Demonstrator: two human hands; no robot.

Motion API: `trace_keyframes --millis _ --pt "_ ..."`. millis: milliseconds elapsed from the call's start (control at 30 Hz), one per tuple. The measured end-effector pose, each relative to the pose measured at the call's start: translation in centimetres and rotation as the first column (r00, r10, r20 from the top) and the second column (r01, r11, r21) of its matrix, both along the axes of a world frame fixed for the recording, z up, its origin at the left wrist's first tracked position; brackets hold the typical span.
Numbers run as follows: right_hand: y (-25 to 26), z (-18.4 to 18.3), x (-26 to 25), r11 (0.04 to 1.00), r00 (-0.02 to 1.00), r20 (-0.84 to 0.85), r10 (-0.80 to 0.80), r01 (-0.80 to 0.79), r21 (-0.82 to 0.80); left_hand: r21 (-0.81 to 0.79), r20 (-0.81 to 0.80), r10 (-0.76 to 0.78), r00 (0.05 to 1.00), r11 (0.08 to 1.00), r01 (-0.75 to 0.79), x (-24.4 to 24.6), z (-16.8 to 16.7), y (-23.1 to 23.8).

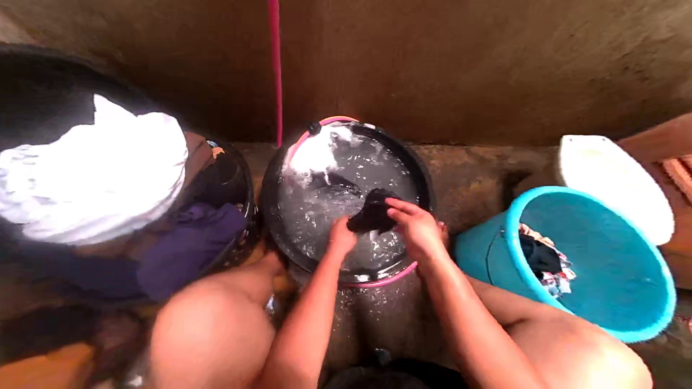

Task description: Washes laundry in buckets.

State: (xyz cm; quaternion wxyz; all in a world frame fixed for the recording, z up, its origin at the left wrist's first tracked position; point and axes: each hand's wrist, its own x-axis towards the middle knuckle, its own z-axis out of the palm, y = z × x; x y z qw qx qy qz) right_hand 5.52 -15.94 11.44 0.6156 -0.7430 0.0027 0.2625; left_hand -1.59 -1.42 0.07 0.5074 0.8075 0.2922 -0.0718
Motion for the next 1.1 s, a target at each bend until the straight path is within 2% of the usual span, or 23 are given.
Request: trace_keyframes --millis 67,133,200,233,300,367,433,500,567,633,700,767,867,933,1000,1033,1100 --pt "-3.0 -1.1 1.1 0.980 0.979 -0.094 -0.179 0.186 0.070 -0.075 0.033 0.019 0.999 0.997 -0.017 0.4 3.6 -0.9" --pt "-5.1 -2.9 1.1 0.949 0.913 -0.320 -0.254 0.300 0.101 -0.136 0.104 -0.084 0.991 0.986 0.098 0.1 6.6 -2.7" --pt "-5.8 -4.3 -0.3 0.914 0.832 -0.529 -0.167 0.332 0.233 -0.159 0.203 -0.217 0.955 0.955 0.251 -0.6 8.5 -4.6" --pt "-5.5 -5.1 -0.9 0.879 0.816 -0.570 -0.095 0.337 0.336 -0.185 0.241 -0.242 0.940 0.939 0.290 -1.1 8.8 -5.3" --pt "-4.4 -6.7 -1.4 0.800 0.836 -0.548 -0.014 0.338 0.495 -0.231 0.311 -0.139 0.940 0.949 0.216 -2.1 8.2 -6.2" --pt "-2.5 -6.7 -1.1 0.754 0.859 -0.509 -0.051 0.367 0.544 -0.192 0.402 0.054 0.914 0.981 0.026 -2.3 7.7 -6.6" --pt "-0.7 -4.9 -0.8 0.737 0.840 -0.518 -0.159 0.450 0.505 -0.028 0.431 0.136 0.892 0.990 -0.138 -1.7 8.7 -7.4" --pt "0.5 -3.1 -1.0 0.719 0.839 -0.494 -0.228 0.487 0.495 0.189 0.417 0.129 0.899 0.956 -0.225 -1.1 9.3 -8.0" --pt "1.0 -1.7 -1.0 0.739 0.879 -0.394 -0.268 0.450 0.501 0.285 0.343 0.200 0.918 0.909 -0.304 -0.1 10.4 -8.2" --pt "0.5 -0.6 -0.9 0.812 0.928 -0.258 -0.269 0.363 0.457 0.332 0.241 0.221 0.945 0.896 -0.295 0.7 11.4 -8.5" --pt "-0.3 -0.5 -0.4 0.860 0.948 -0.172 -0.267 0.316 0.402 0.237 0.127 0.220 0.967 0.940 -0.245 1.4 11.7 -8.7" --pt "-1.2 -0.9 0.0 0.913 0.970 -0.093 -0.223 0.241 0.329 0.050 0.039 0.252 0.967 0.966 -0.254 1.6 10.9 -9.1" --pt "-2.5 -1.4 0.2 0.968 0.996 0.021 -0.090 0.082 0.237 -0.283 -0.053 0.305 0.951 0.909 -0.307 1.4 10.2 -9.6" --pt "-3.3 -1.2 0.3 0.984 0.997 0.053 -0.052 0.042 0.173 -0.434 -0.059 0.288 0.956 0.855 -0.284 1.1 9.7 -9.8" --pt "-4.6 0.2 0.9 0.992 0.984 0.143 -0.110 0.099 0.081 -0.529 -0.024 0.240 0.970 0.821 -0.216 1.4 9.5 -10.5" --pt "-5.9 1.3 1.4 0.987 0.957 0.240 -0.162 0.157 0.042 -0.562 -0.019 0.167 0.986 0.814 -0.149 1.6 9.7 -10.9" --pt "-10.1 3.4 2.8 0.952 0.816 0.510 -0.272 0.305 0.020 -0.624 -0.015 0.032 0.999 0.781 -0.034 1.5 9.4 -11.7"
